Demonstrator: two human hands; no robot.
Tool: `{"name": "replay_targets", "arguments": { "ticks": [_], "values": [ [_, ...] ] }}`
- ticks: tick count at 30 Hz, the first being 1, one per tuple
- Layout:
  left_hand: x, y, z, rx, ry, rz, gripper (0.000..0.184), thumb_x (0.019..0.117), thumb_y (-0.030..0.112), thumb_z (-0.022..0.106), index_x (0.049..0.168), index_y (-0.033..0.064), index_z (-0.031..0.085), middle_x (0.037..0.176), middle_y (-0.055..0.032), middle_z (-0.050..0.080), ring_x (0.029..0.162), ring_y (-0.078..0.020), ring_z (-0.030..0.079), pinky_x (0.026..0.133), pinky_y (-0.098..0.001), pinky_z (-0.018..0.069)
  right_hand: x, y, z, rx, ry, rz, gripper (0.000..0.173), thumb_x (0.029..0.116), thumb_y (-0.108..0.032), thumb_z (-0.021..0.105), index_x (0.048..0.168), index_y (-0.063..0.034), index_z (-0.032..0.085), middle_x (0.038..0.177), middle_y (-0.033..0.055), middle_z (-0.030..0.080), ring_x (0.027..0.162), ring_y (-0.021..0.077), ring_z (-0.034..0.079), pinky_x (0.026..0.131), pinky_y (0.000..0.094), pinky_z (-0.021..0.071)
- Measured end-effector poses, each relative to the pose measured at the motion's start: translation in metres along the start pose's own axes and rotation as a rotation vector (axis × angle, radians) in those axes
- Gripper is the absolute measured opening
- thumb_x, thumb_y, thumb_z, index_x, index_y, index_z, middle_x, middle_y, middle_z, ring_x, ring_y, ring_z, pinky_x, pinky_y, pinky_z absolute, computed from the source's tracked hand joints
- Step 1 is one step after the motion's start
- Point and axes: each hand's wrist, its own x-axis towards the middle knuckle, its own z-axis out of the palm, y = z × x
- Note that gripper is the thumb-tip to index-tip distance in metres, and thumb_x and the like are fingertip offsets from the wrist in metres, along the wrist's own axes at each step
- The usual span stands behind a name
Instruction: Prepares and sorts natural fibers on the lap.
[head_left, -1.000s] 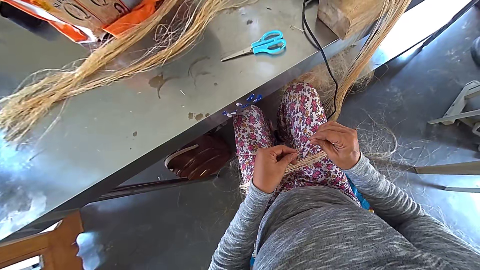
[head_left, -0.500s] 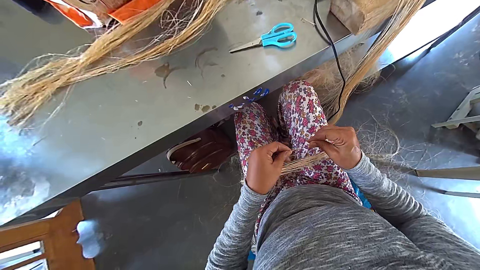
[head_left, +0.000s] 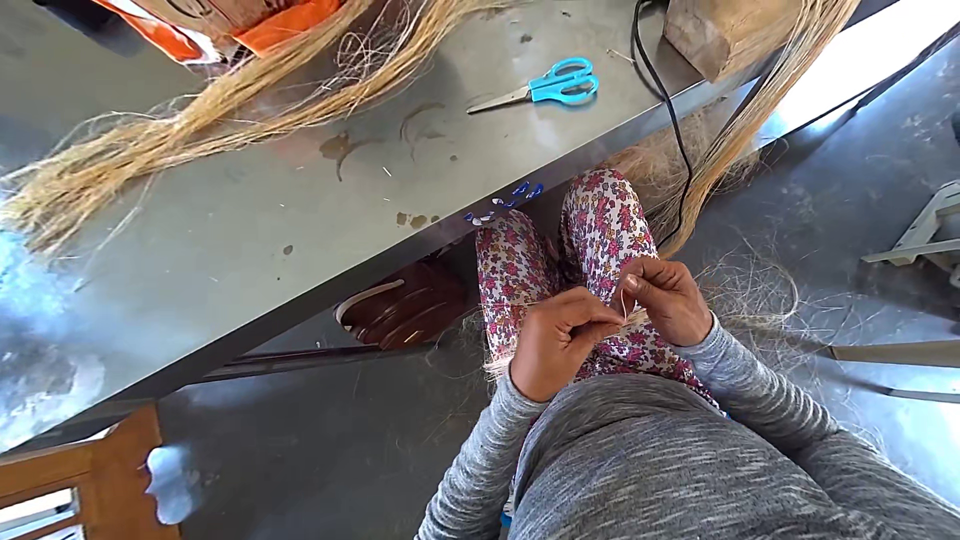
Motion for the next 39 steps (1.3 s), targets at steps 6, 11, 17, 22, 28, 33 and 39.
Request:
{"name": "replay_targets", "arguments": {
  "ticks": [6,11,17,22,28,33,39],
  "values": [
    [0.002,-0.003,0.015,0.045,0.174,-0.01,0.016,0.087,0.0,0.075,0.102,-0.0053,0.07,0.084,-0.0019,0.071,0.066,0.0025,0.059,0.06,-0.0131,0.0509,-0.004,-0.008,0.005,0.158,0.02,0.227,0.028,0.102,-0.009,0.049,0.083,-0.0141,0.068,0.068,-0.0048,0.069,0.059,0.0029,0.064,0.06,0.0211,0.0566],
    [0.005,-0.004,0.019,0.019,0.244,-0.079,0.024,0.0853,-0.004,0.075,0.109,-0.0046,0.07,0.082,0.0003,0.071,0.064,0.002,0.06,0.059,-0.0142,0.0523,-0.003,-0.009,0.006,0.176,0.015,0.302,0.027,0.102,-0.009,0.048,0.081,-0.0122,0.065,0.063,-0.0047,0.065,0.055,0.0049,0.063,0.06,0.0233,0.0569],
    [0.008,-0.008,0.021,0.082,0.303,-0.103,0.012,0.084,-0.002,0.078,0.096,-0.0022,0.076,0.086,-0.0026,0.07,0.064,0.002,0.058,0.058,-0.0131,0.0504,-0.001,-0.012,0.004,0.116,0.004,0.359,0.028,0.1014,-0.005,0.05,0.078,-0.0095,0.063,0.059,-0.0044,0.062,0.052,0.0035,0.06,0.058,0.0214,0.0549],
    [0.008,-0.012,0.022,0.112,0.308,-0.129,0.007,0.0854,-0.003,0.076,0.092,-0.001,0.076,0.086,-0.0028,0.069,0.07,0.0003,0.062,0.063,-0.014,0.0532,0.001,-0.009,0.001,0.095,0.01,0.395,0.027,0.0999,-0.002,0.053,0.077,-0.0075,0.066,0.061,-0.0023,0.065,0.052,0.0041,0.061,0.056,0.021,0.0552],
    [0.012,-0.012,0.02,0.02,0.318,-0.318,0.007,0.088,-0.002,0.075,0.094,0.0016,0.074,0.082,0.001,0.072,0.064,0.0013,0.062,0.059,-0.0158,0.0533,0.002,-0.007,-0.007,-0.039,-0.014,0.274,0.015,0.0972,0.0,0.059,0.087,-0.0063,0.068,0.067,-0.0048,0.067,0.058,0.0013,0.062,0.059,0.0185,0.0551],
    [0.014,-0.013,0.021,-0.104,0.302,-0.391,0.013,0.086,-0.007,0.075,0.096,0.0016,0.075,0.082,0.0001,0.074,0.062,0.0006,0.062,0.057,-0.0155,0.0518,0.0,-0.005,-0.008,-0.046,-0.008,0.276,0.016,0.0969,0.0,0.06,0.085,-0.006,0.068,0.065,-0.005,0.066,0.055,0.0005,0.06,0.057,0.0177,0.0534],
    [0.013,-0.013,0.021,-0.125,0.241,-0.388,0.012,0.0858,-0.007,0.075,0.096,0.0005,0.075,0.085,-0.0029,0.075,0.07,-0.0039,0.068,0.065,-0.0199,0.0577,0.001,0.0,-0.014,0.053,-0.07,0.384,0.021,0.0961,-0.001,0.057,0.079,-0.0072,0.067,0.062,-0.0045,0.065,0.053,0.0028,0.06,0.058,0.0209,0.0544]
  ]
}}
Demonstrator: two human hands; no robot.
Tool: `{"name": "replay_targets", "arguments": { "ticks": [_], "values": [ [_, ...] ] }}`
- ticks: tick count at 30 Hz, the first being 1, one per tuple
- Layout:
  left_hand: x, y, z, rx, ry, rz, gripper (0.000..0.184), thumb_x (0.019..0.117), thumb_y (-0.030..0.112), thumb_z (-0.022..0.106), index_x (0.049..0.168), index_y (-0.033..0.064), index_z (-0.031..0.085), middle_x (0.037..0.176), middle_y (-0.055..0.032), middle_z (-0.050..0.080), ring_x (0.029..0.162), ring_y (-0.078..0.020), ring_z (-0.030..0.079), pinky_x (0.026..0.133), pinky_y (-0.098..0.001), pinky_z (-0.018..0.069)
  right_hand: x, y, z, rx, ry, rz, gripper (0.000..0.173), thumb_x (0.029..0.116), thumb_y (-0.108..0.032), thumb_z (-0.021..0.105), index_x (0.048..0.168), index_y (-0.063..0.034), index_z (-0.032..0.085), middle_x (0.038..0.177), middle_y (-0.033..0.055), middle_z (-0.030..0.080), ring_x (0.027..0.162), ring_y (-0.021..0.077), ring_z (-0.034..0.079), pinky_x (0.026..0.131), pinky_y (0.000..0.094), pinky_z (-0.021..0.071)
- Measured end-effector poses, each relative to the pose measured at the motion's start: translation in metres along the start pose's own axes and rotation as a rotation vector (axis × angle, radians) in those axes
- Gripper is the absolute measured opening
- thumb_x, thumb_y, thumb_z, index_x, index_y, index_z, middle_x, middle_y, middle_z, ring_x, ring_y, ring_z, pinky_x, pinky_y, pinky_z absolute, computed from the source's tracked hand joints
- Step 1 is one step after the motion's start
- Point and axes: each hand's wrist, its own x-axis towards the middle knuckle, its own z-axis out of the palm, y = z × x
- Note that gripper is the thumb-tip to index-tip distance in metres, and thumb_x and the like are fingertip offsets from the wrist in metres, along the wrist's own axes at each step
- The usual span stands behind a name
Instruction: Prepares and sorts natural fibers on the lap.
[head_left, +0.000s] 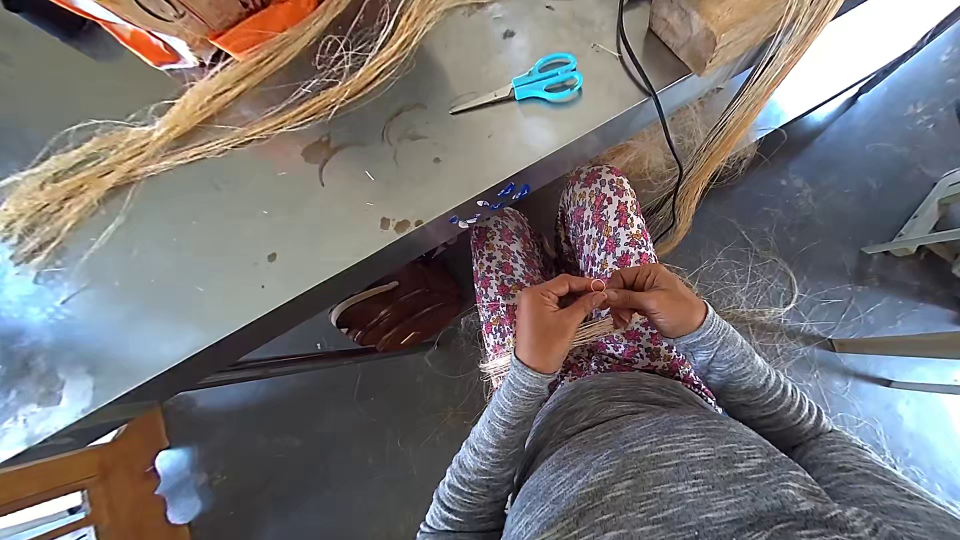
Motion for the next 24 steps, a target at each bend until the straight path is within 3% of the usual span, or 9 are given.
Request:
{"name": "replay_targets", "arguments": {
  "ticks": [9,12,16,19,24],
  "values": [
    [0.0,0.0,0.001,0.003,0.021,-0.009,0.013,0.086,-0.008,0.075,0.096,0.0002,0.075,0.083,-0.0016,0.075,0.069,-0.0019,0.067,0.065,-0.0183,0.0571,0.001,0.005,-0.001,0.053,0.006,-0.005,0.021,0.0957,-0.001,0.058,0.079,-0.0073,0.069,0.062,-0.0036,0.066,0.054,0.0038,0.062,0.059,0.0217,0.0558],
    [0.0,0.002,-0.001,0.02,0.036,-0.031,0.014,0.0857,-0.006,0.075,0.098,0.0009,0.074,0.081,-0.0006,0.074,0.065,-0.0008,0.064,0.06,-0.0167,0.054,0.002,0.007,0.001,0.038,0.026,-0.032,0.019,0.0968,-0.002,0.058,0.081,-0.0073,0.069,0.059,-0.0037,0.063,0.052,0.0046,0.061,0.058,0.0227,0.0558],
    [-0.002,-0.001,-0.007,0.048,0.057,-0.026,0.012,0.0851,-0.004,0.077,0.095,0.0016,0.074,0.08,-0.0006,0.072,0.064,-0.0016,0.064,0.06,-0.0177,0.0545,0.005,0.009,0.005,0.018,0.026,-0.046,0.018,0.0984,-0.003,0.057,0.084,-0.0067,0.068,0.059,-0.0039,0.063,0.052,0.0043,0.06,0.058,0.022,0.0555],
    [-0.003,-0.006,-0.011,0.044,0.068,0.011,0.012,0.0843,-0.005,0.077,0.094,0.0013,0.075,0.083,-0.0016,0.075,0.069,-0.0022,0.068,0.066,-0.019,0.0581,0.007,0.009,0.011,0.023,0.015,-0.017,0.019,0.0986,-0.003,0.056,0.084,-0.0063,0.068,0.06,-0.0033,0.063,0.052,0.0051,0.061,0.058,0.023,0.0557],
    [-0.006,-0.008,-0.017,0.033,0.075,0.016,0.015,0.0841,-0.007,0.076,0.096,0.0005,0.075,0.085,-0.002,0.074,0.069,-0.0017,0.066,0.065,-0.0182,0.0569,0.011,0.009,0.017,0.042,-0.011,0.016,0.02,0.0987,-0.004,0.056,0.082,-0.0068,0.067,0.059,-0.0034,0.063,0.052,0.0049,0.061,0.058,0.0228,0.0556]
  ]
}}
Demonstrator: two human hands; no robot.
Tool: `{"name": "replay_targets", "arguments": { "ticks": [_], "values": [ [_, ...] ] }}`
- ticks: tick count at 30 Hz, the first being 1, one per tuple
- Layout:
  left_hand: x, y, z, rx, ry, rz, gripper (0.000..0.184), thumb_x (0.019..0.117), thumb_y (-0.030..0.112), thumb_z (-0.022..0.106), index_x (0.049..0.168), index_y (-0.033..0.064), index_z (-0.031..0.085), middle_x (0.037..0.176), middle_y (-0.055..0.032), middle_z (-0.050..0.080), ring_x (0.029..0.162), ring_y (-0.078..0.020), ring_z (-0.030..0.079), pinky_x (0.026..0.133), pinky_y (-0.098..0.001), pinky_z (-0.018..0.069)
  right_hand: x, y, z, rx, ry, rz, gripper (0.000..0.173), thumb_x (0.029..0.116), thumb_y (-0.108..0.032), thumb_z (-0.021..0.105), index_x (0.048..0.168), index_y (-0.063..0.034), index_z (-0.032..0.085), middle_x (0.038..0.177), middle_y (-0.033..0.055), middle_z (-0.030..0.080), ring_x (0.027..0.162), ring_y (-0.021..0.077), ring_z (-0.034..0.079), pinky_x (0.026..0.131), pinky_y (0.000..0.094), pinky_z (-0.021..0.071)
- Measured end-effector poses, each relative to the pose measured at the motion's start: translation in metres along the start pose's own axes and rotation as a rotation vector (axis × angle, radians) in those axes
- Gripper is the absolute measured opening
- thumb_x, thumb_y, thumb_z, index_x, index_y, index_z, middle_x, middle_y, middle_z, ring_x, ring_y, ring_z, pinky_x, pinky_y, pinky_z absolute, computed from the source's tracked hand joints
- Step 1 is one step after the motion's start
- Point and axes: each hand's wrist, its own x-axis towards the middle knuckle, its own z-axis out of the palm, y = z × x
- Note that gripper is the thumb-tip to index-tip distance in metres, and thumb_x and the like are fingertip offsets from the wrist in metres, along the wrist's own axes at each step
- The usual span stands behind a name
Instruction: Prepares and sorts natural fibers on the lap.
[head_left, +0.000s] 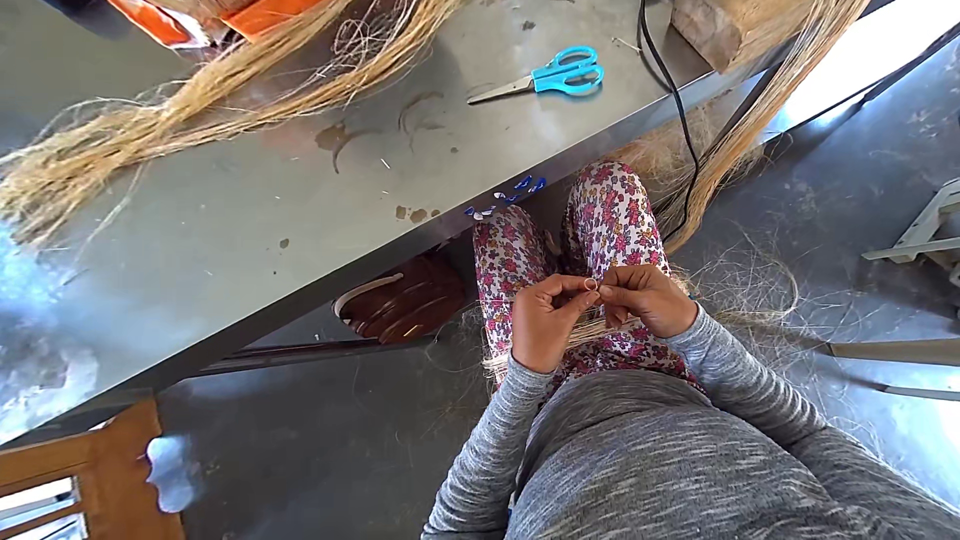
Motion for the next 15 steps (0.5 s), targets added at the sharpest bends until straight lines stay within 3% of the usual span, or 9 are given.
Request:
{"name": "replay_targets", "arguments": {
  "ticks": [10,15],
  "values": [
    [0.001,-0.009,-0.012,-0.098,-0.055,0.014,0.012,0.0826,-0.009,0.076,0.091,-0.0002,0.076,0.083,-0.0029,0.072,0.069,-0.0044,0.066,0.064,-0.0196,0.0571,0.008,-0.001,0.006,0.193,-0.088,0.2,0.026,0.0965,-0.006,0.054,0.074,-0.0111,0.066,0.058,-0.0052,0.062,0.049,0.0036,0.057,0.056,0.0233,0.0543],
    [0.003,-0.013,-0.013,-0.101,0.0,0.013,0.01,0.0856,-0.008,0.074,0.092,0.0001,0.075,0.086,-0.0022,0.072,0.072,-0.0034,0.066,0.067,-0.0194,0.0573,0.01,0.002,0.007,0.169,-0.086,0.166,0.02,0.096,-0.007,0.057,0.08,-0.0094,0.068,0.06,-0.0042,0.063,0.051,0.0049,0.06,0.057,0.0244,0.0561]
  ]
}}
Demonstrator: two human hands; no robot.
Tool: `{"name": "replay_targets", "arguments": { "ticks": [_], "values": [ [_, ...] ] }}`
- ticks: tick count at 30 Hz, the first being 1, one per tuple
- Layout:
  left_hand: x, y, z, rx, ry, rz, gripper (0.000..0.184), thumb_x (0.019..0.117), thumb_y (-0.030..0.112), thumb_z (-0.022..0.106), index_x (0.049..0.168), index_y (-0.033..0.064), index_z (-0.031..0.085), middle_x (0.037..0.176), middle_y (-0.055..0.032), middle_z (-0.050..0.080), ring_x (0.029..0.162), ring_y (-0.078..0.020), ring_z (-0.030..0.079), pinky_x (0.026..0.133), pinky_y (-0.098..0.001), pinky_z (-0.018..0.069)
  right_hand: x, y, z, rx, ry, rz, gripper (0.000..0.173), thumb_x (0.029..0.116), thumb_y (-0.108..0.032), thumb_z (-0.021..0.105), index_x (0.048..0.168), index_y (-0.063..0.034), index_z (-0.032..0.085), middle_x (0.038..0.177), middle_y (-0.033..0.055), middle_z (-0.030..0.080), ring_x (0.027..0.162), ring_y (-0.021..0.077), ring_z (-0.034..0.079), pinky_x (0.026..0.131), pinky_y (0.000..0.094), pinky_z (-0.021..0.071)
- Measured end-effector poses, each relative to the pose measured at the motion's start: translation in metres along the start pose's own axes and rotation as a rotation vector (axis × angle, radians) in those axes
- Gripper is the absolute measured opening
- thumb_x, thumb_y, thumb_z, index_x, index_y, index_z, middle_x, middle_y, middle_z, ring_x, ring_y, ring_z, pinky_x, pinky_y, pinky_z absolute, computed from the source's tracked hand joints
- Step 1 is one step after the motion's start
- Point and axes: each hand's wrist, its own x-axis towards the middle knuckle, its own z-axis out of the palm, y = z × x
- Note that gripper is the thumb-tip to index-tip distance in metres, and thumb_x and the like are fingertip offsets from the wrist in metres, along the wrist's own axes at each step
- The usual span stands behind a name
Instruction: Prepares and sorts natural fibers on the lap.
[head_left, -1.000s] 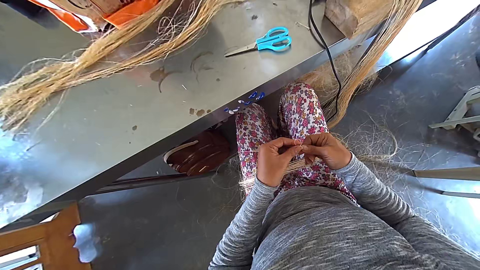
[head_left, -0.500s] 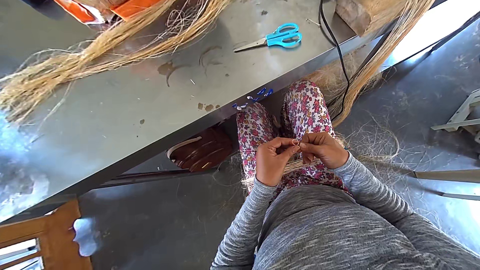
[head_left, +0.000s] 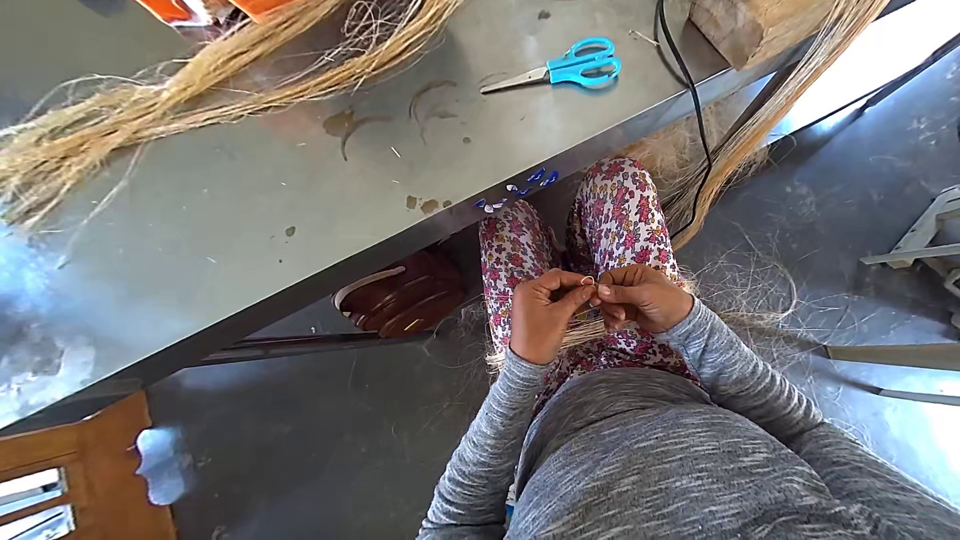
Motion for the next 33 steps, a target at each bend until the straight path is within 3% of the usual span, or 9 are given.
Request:
{"name": "replay_targets", "arguments": {
  "ticks": [3,6,9,15,18,21,26,30,33],
  "values": [
    [0.004,0.004,-0.003,-0.053,0.031,-0.055,0.012,0.089,-0.006,0.07,0.093,0.0045,0.073,0.089,0.0021,0.071,0.077,-0.002,0.066,0.071,-0.0197,0.0572,-0.003,-0.002,0.007,-0.221,0.107,-0.102,0.008,0.0908,0.002,0.065,0.094,-0.0042,0.068,0.07,-0.0032,0.068,0.057,0.003,0.062,0.058,0.0208,0.0558],
    [0.005,0.013,-0.003,-0.157,0.059,-0.115,0.014,0.0908,-0.004,0.067,0.092,0.0088,0.074,0.096,0.0034,0.072,0.087,-0.0038,0.067,0.078,-0.0223,0.0577,-0.003,0.003,0.017,-0.382,0.198,-0.302,0.022,0.0838,0.004,0.074,0.103,-0.0019,0.066,0.07,-0.0046,0.063,0.058,0.0013,0.058,0.057,0.0179,0.0528],
    [0.005,0.017,0.002,-0.237,0.068,-0.135,0.015,0.0898,-0.003,0.067,0.089,0.0103,0.074,0.103,0.0017,0.072,0.093,-0.0052,0.068,0.082,-0.0237,0.0579,0.002,0.008,0.025,-0.323,0.181,-0.407,0.026,0.0815,0.004,0.075,0.104,-0.0027,0.065,0.07,-0.006,0.061,0.057,0.0003,0.057,0.056,0.0167,0.0516],
    [0.004,0.019,0.007,-0.361,0.063,-0.185,0.018,0.0887,-0.006,0.067,0.087,0.01,0.076,0.107,-0.0013,0.074,0.093,-0.0067,0.07,0.077,-0.0229,0.0592,0.008,0.007,0.035,-0.172,0.099,-0.377,0.02,0.0843,0.012,0.068,0.098,-0.0009,0.074,0.082,-0.002,0.074,0.064,0.0002,0.065,0.062,0.0186,0.0571],
    [0.004,0.02,0.0,-0.431,-0.001,-0.233,0.021,0.0903,-0.007,0.063,0.09,0.0089,0.077,0.104,-0.0032,0.075,0.089,-0.0085,0.071,0.077,-0.0245,0.0594,0.005,0.003,0.028,-0.242,0.07,-0.393,0.014,0.0846,0.009,0.07,0.095,0.0017,0.075,0.099,0.0028,0.073,0.082,0.0022,0.067,0.075,0.0206,0.0589],
    [0.005,0.023,-0.01,-0.444,-0.063,-0.271,0.02,0.0912,-0.004,0.064,0.088,0.0115,0.075,0.095,-0.0002,0.074,0.082,-0.0069,0.069,0.074,-0.0237,0.059,0.0,-0.005,0.015,-0.46,0.035,-0.508,0.002,0.0863,0.001,0.072,0.085,0.0007,0.073,0.093,0.0023,0.069,0.083,0.0013,0.065,0.072,0.0174,0.0562],
    [0.006,0.021,-0.027,-0.488,-0.294,-0.365,0.015,0.0899,0.005,0.068,0.087,0.0171,0.076,0.088,0.0002,0.074,0.072,-0.0054,0.068,0.063,-0.0194,0.0568,-0.01,-0.021,-0.004,-0.618,-0.029,-0.567,0.006,0.0915,-0.003,0.069,0.094,0.002,0.072,0.088,0.0033,0.073,0.08,0.0039,0.068,0.076,0.0217,0.0584],
    [0.006,0.018,-0.033,-0.631,-0.478,-0.409,0.011,0.0945,0.007,0.067,0.093,0.0129,0.076,0.099,-0.013,0.078,0.088,-0.0184,0.078,0.077,-0.0281,0.0631,-0.015,-0.024,-0.013,-0.428,-0.104,-0.484,0.006,0.096,-0.001,0.062,0.093,-0.0019,0.068,0.077,0.0002,0.072,0.067,0.0042,0.068,0.065,0.0209,0.0591],
    [0.005,0.017,-0.031,-0.702,-0.474,-0.425,0.014,0.0953,0.004,0.064,0.093,0.0119,0.076,0.093,-0.0124,0.078,0.082,-0.0178,0.077,0.076,-0.0283,0.0637,-0.018,-0.02,-0.01,-0.389,-0.004,-0.425,0.008,0.0952,0.0,0.064,0.092,-0.0031,0.069,0.065,-0.004,0.066,0.049,-0.001,0.057,0.047,0.0153,0.0502]
  ]
}}
